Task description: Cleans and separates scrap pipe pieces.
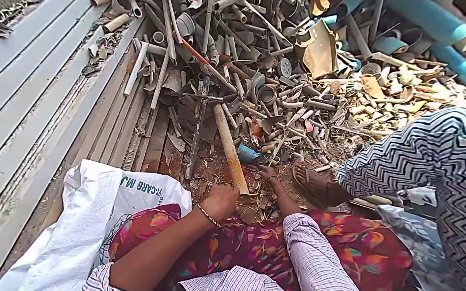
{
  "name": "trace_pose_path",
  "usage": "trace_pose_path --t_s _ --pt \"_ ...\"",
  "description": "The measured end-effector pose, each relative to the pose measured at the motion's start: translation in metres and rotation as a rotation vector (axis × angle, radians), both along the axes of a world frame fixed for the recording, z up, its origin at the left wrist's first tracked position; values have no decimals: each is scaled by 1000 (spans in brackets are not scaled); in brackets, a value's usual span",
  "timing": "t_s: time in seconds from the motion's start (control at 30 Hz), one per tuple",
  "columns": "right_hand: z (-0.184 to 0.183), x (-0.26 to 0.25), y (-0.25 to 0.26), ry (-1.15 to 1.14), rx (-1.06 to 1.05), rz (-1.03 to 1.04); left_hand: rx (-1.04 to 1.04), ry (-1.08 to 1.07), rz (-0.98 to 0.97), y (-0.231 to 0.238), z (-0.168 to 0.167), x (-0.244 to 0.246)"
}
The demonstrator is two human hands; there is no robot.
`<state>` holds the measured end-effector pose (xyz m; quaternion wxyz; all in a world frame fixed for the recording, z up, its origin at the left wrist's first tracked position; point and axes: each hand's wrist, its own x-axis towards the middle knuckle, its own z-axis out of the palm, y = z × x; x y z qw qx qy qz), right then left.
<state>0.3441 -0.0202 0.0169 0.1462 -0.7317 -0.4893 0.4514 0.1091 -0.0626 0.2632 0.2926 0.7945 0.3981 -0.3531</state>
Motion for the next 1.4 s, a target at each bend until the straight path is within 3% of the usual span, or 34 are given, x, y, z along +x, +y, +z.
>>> trace_pose_path --t_s 0.1,0.27,0.37,0.5,0.6,0.73,0.87,1.0,1.1,1.27,1.33,1.4 --pt "2 -3 -6 208 130 -121 11 -6 0 9 5 5" --pt "59 3 3 368 313 -196 93 -120 101 34 24 13" --pt "90 11 -5 441 424 -184 231 -209 284 55 31 12" --pt "109 18 -25 477 483 -84 329 -548 627 78 29 6" --pt "121 16 -40 465 478 9 168 -826 835 88 12 0" --pt "138 1 -65 429 396 107 -176 -995 1116 78 -1 -4" --pt "143 -10 -79 327 291 119 -83 -1014 1055 87 -43 -1" --pt "164 -1 -87 -242 33 295 314 -996 820 80 -46 -5" --pt "187 3 -107 -524 -102 251 499 -953 653 66 -42 -5" --pt "208 -19 -133 -438 177 -89 529 -1058 538 53 -66 0" --pt "195 -45 -135 -312 324 -232 483 -1032 595 49 -74 2" --pt "172 -70 -133 -185 314 -178 449 -973 701 46 -83 -4"
